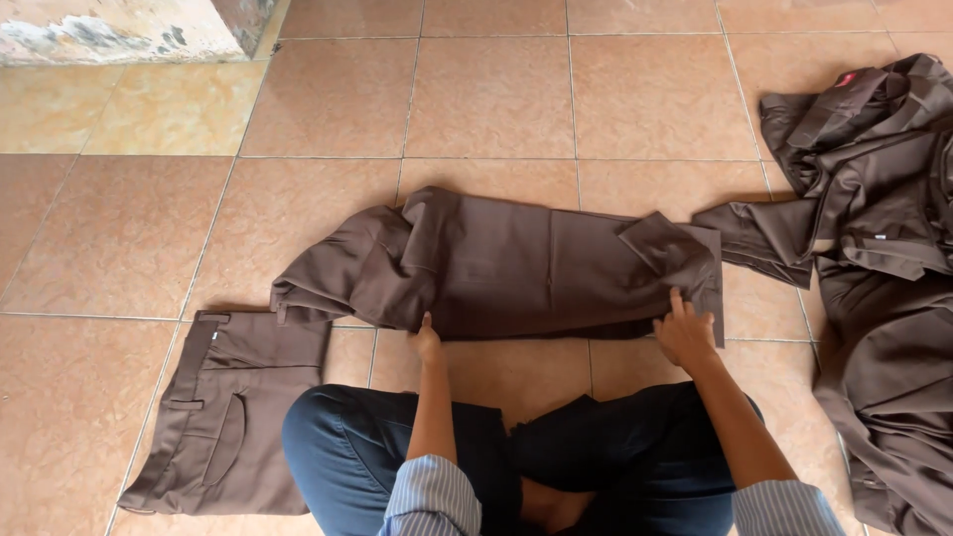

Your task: The person is sitting on the floor, spreading out a pair of brown pants and folding them into a neat rectangle.

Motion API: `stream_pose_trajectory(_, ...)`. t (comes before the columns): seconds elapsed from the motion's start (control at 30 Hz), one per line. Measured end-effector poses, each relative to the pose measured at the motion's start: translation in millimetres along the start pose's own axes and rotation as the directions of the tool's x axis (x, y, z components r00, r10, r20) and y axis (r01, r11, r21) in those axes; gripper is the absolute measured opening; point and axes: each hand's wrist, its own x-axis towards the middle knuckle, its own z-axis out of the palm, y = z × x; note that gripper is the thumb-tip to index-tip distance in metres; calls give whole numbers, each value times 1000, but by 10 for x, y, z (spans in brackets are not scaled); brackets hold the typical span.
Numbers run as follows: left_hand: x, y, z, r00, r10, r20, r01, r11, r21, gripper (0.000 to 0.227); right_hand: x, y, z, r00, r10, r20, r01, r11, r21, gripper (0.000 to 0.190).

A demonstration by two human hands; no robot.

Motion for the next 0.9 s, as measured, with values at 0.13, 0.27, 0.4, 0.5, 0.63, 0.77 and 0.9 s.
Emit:
stream_pose_trajectory(0.13, 65, -61, 26, 992, 45, -116, -60, 990, -128, 55, -80, 157, -331, 939, 342, -45, -339, 939, 67, 47)
stream_pose_trajectory(0.27, 69, -78, -46, 988, 17, -153, -28, 997, -72, 44, 346, 551, 854, 757, 627, 186, -654, 731, 197, 50)
stream_pose_trajectory(0.4, 152, -216, -61, 982, 101, -162, -102, 995, 6, 49, 442, 802, 1733, 653, 539, 532, -750, 557, 357, 56)
stream_pose_trajectory(0.5, -65, -75, -56, 988, 97, -117, -97, 995, 12, 62, 630, 968, 2068, 655, 513, 555, -753, 380, 537, 61)
stream_pose_trajectory(0.63, 141, -230, -61, 988, 90, -124, -89, 996, 7, 55, 611, 960, 1796, 689, 409, 598, -711, 220, 668, 89)
stream_pose_trajectory(0.77, 276, -413, -139, 993, 45, -107, -48, 998, -27, 55, 468, 880, 1415, 661, 363, 656, -726, 89, 682, 115)
stream_pose_trajectory(0.9, 283, -350, -115, 997, -13, -81, 15, 1000, 28, 57, 451, 856, 1452, 712, 251, 656, -669, -45, 742, 86)
